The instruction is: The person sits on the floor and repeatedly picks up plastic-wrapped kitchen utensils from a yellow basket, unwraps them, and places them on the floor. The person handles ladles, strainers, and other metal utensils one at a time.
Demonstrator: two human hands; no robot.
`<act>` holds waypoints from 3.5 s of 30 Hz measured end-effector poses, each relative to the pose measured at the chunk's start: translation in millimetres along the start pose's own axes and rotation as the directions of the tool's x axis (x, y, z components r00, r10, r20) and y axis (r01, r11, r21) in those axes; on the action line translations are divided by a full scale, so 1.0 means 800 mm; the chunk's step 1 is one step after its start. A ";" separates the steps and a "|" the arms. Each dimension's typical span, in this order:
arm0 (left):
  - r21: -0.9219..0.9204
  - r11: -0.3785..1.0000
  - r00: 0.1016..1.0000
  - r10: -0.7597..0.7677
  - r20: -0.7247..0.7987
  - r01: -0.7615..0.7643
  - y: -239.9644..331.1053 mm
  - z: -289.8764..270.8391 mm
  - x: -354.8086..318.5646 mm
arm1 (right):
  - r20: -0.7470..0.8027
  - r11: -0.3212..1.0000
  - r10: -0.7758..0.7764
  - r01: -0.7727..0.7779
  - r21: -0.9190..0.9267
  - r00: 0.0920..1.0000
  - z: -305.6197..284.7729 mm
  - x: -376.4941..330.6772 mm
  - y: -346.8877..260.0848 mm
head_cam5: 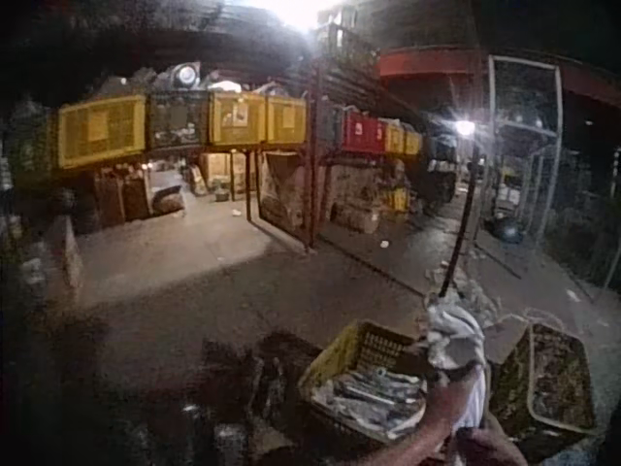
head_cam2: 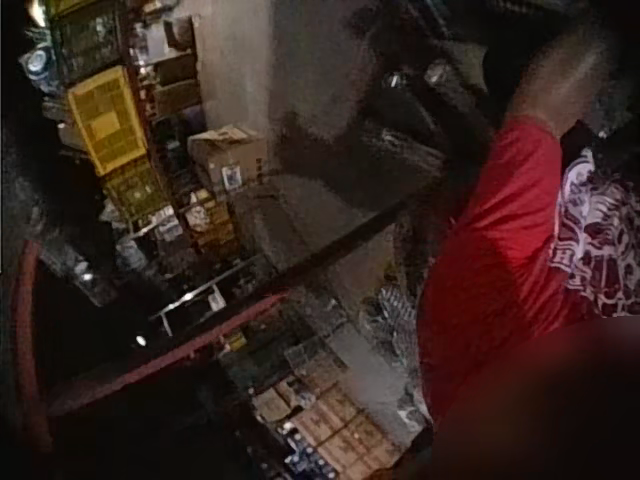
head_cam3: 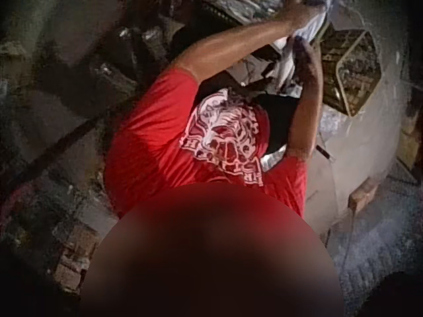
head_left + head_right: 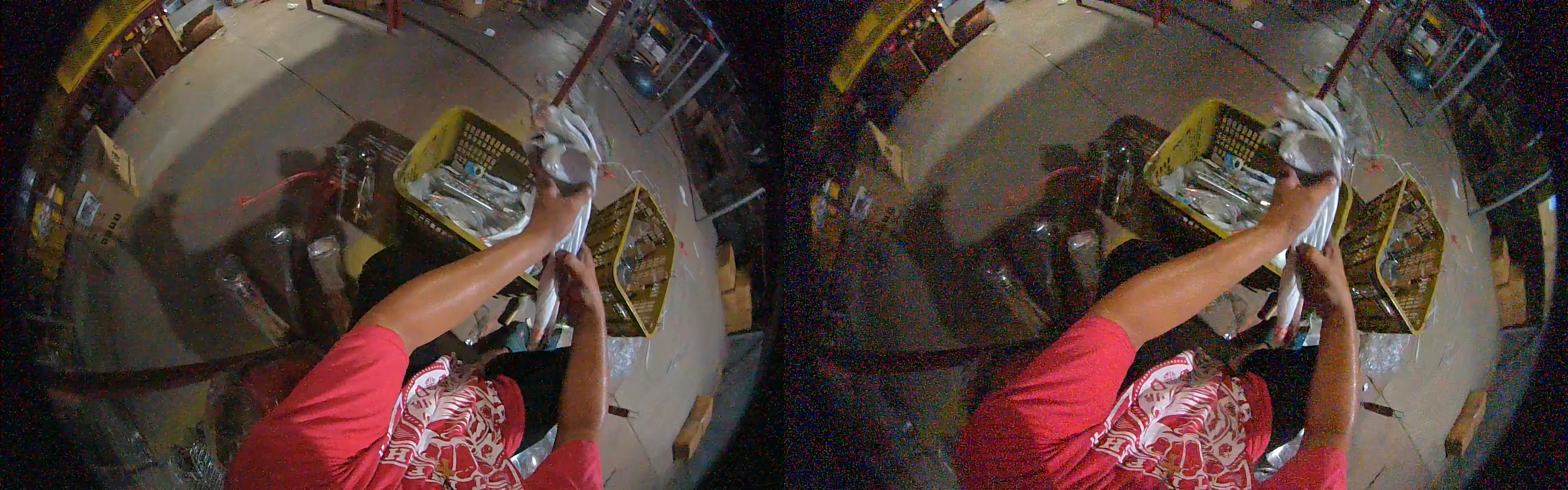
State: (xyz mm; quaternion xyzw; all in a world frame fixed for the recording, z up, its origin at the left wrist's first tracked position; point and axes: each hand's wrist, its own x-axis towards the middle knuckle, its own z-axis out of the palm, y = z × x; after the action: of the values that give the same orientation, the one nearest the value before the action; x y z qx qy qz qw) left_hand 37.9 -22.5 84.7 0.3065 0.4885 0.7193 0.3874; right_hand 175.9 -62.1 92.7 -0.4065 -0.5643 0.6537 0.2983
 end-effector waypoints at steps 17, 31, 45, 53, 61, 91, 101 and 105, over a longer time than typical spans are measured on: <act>0.059 0.951 0.894 0.263 0.363 -0.304 0.049 0.027 -0.014 | -0.276 0.737 -0.395 0.122 -0.665 0.876 -0.087 -0.068 -0.041; 0.751 0.646 0.463 -0.628 0.625 -0.138 -0.037 -0.032 -0.048 | -0.927 0.925 0.020 -0.360 -0.125 0.375 -0.263 -0.323 0.377; 0.863 0.437 0.480 -0.718 0.505 -0.255 -0.097 -0.021 -0.045 | -0.677 0.683 0.653 -0.651 0.332 0.339 -0.288 -0.399 0.678; 0.890 0.390 0.511 -0.729 0.455 -0.236 -0.122 -0.035 -0.033 | -0.782 0.779 0.523 -0.563 0.276 0.340 -0.288 -0.405 0.681; 0.878 0.367 0.533 -0.698 0.478 -0.307 -0.126 -0.035 -0.038 | -0.562 0.788 0.555 -0.605 0.118 0.613 -0.315 -0.414 0.686; 0.861 0.333 0.595 -0.624 0.506 -0.384 -0.135 -0.033 -0.051 | -0.835 0.585 0.421 -0.810 -0.048 0.354 -0.285 -0.390 0.647; 0.837 0.328 0.614 -0.571 0.546 -0.438 -0.144 -0.034 -0.049 | -0.911 0.482 0.281 -0.866 -0.137 0.301 -0.292 -0.395 0.603; 0.878 0.300 0.644 -0.598 0.477 -0.372 -0.143 -0.032 -0.051 | -0.867 0.410 0.161 -0.831 -0.376 0.471 -0.282 -0.383 0.571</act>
State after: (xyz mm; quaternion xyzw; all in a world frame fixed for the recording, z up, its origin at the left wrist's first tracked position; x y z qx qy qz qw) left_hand 67.2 -43.5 -34.1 0.6968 0.6243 0.0530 0.3493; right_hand 553.7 -295.3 -302.8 -0.8738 -0.4471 0.1846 0.0498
